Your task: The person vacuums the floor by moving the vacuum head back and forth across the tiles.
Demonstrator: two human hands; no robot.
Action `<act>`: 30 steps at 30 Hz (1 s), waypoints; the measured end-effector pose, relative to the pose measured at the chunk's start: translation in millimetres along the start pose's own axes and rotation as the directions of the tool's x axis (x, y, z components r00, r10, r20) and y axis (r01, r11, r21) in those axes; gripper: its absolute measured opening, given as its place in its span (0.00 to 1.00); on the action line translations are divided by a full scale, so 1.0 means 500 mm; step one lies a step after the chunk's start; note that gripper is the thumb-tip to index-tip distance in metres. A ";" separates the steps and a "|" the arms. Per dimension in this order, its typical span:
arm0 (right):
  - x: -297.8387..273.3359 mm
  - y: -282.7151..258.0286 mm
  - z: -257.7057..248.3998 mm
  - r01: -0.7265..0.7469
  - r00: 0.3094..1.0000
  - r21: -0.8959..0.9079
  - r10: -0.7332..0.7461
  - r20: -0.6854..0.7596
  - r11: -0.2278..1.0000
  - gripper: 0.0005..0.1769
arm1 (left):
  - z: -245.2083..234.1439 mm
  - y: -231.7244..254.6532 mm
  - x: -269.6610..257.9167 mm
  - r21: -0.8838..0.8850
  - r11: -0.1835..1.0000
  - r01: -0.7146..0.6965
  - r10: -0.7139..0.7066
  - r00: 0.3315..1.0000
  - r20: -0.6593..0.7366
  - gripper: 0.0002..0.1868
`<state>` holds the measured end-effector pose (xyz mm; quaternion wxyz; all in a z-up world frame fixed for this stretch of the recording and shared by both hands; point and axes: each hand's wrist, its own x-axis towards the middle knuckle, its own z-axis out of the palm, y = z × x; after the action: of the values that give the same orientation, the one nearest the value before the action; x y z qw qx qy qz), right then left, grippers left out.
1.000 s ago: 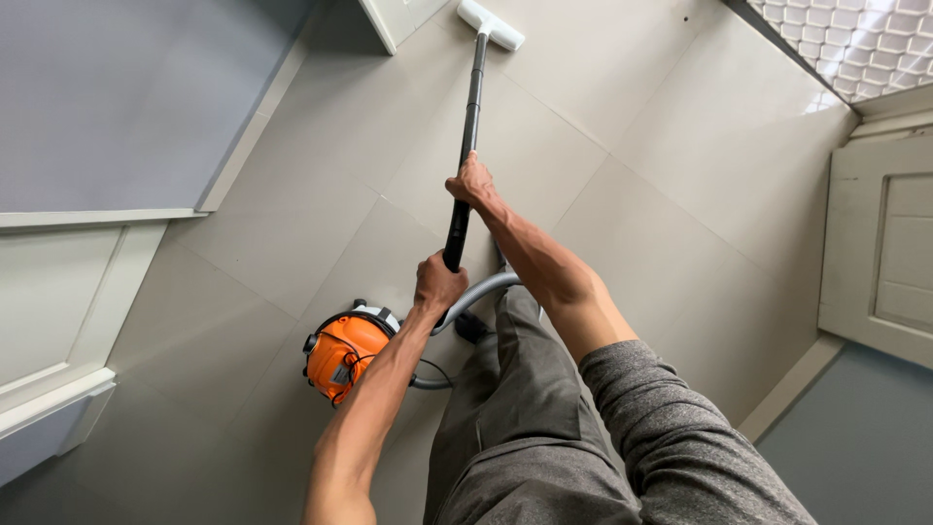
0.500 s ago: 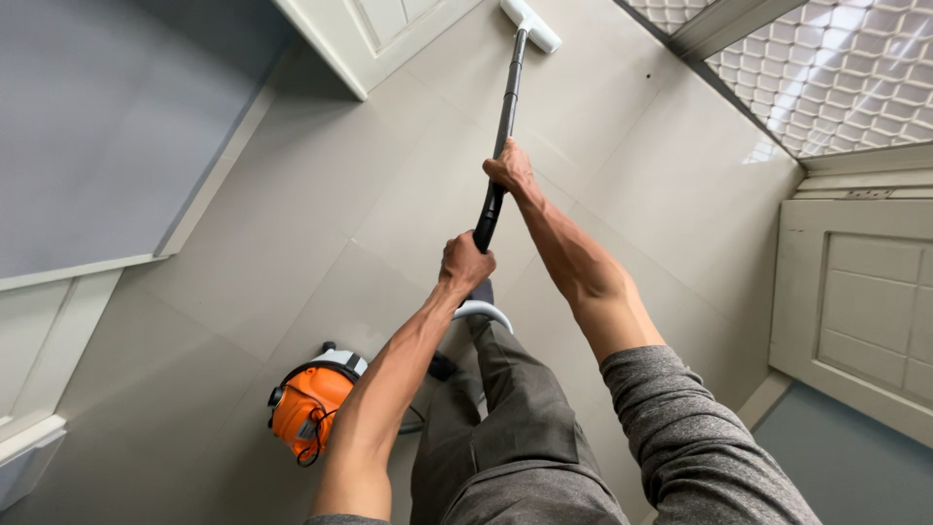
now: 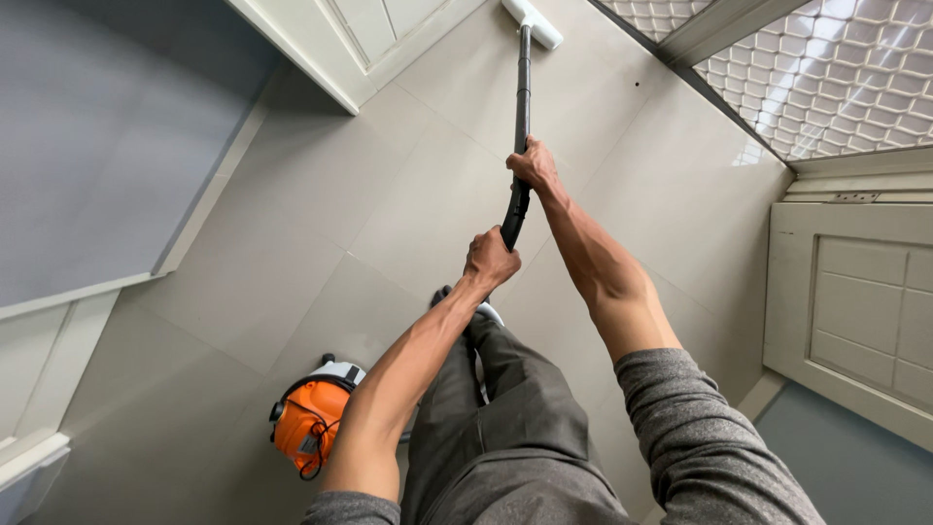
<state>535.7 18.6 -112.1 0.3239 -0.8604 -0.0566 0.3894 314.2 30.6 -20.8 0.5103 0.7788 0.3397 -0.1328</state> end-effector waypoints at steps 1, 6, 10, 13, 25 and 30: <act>0.001 0.000 -0.001 0.012 1.000 0.006 -0.012 -0.005 1.000 0.33 | -0.001 -0.002 0.007 -0.002 1.000 -0.002 0.002 1.000 0.006 0.16; 0.016 0.012 -0.007 0.001 1.000 0.072 -0.002 0.005 0.997 0.29 | 0.006 0.004 0.025 0.019 1.000 0.020 -0.020 0.999 0.038 0.14; 0.067 0.016 -0.026 0.029 1.000 0.037 -0.029 -0.001 0.999 0.35 | 0.007 0.032 0.070 -0.023 1.000 0.019 -0.018 1.000 0.017 0.15; 0.122 0.014 -0.061 0.039 0.999 -0.041 -0.039 -0.009 0.998 0.43 | 0.026 0.069 0.118 -0.030 0.999 0.026 -0.027 0.999 -0.033 0.15; 0.227 -0.037 -0.169 0.061 0.998 -0.128 -0.057 0.037 0.990 0.42 | 0.052 0.198 0.219 -0.064 0.994 0.085 -0.089 0.994 -0.070 0.13; 0.240 0.017 -0.148 0.204 0.978 -0.189 -0.207 0.003 0.961 0.29 | 0.071 0.190 0.201 -0.048 0.992 0.114 -0.117 0.991 -0.061 0.12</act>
<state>669.3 16.0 -157.2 0.2802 -0.8799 -0.1792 0.3394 456.2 15.1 -25.1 0.5077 0.7503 0.4031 -0.1297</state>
